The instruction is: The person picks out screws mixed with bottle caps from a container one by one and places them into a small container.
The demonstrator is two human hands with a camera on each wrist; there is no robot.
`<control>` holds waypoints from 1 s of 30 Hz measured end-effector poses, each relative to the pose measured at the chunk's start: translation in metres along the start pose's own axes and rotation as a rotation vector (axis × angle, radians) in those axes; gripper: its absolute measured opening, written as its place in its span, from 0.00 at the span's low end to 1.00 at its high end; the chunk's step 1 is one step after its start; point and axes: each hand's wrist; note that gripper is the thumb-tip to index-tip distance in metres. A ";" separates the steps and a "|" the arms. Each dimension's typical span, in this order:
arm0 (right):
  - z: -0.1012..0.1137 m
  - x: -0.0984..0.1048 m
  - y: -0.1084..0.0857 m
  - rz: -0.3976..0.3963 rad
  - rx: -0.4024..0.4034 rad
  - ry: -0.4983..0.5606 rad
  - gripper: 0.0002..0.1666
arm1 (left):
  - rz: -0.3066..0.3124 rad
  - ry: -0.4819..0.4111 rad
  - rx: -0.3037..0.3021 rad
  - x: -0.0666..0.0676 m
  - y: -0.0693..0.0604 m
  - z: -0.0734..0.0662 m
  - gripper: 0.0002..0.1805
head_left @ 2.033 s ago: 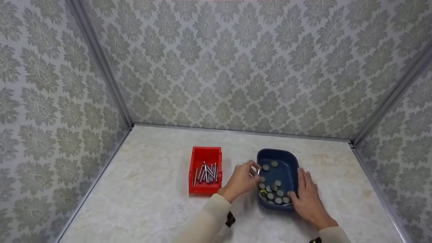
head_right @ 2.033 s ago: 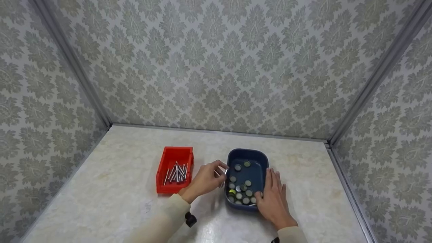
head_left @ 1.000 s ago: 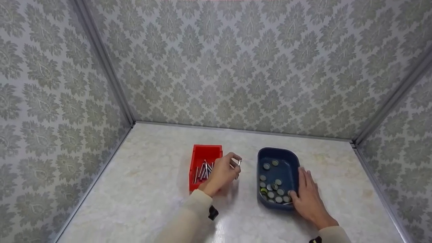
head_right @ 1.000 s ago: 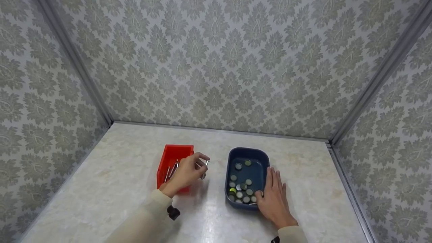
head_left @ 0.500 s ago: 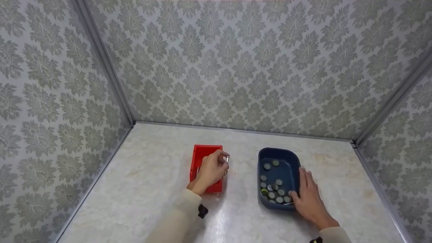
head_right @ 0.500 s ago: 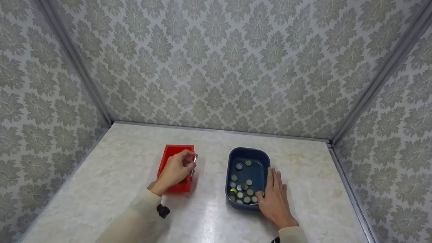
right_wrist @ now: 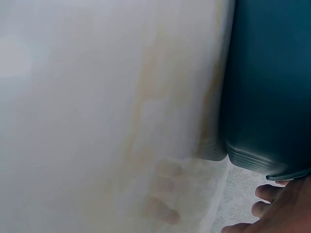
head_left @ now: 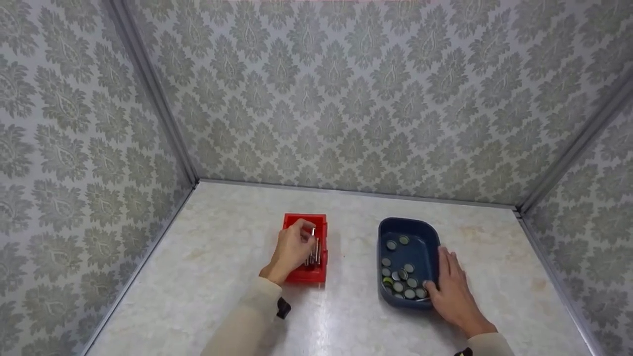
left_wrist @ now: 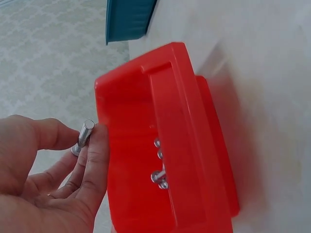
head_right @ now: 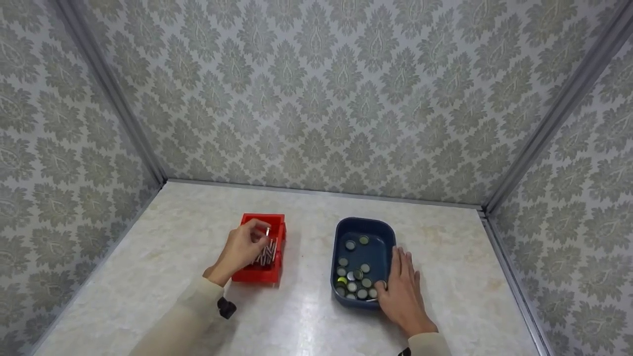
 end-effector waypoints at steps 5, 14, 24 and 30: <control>-0.001 -0.001 0.000 -0.007 0.012 0.011 0.57 | -0.009 0.036 0.040 0.004 0.000 0.006 0.19; -0.001 0.001 0.000 -0.020 0.023 -0.008 0.56 | -0.001 0.105 0.046 0.003 -0.001 0.007 0.20; -0.001 0.001 -0.001 -0.012 0.015 -0.010 0.57 | 0.018 0.266 0.018 -0.001 0.002 0.005 0.20; 0.000 0.000 -0.001 -0.015 0.008 -0.002 0.57 | 0.016 0.336 -0.037 -0.010 0.012 0.024 0.15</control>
Point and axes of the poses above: each hand's wrist, its own y-axis towards the middle knuckle, its own x-axis out of the back of the hand, z = x × y, and after that the axes turned 1 degree about y, right-handed
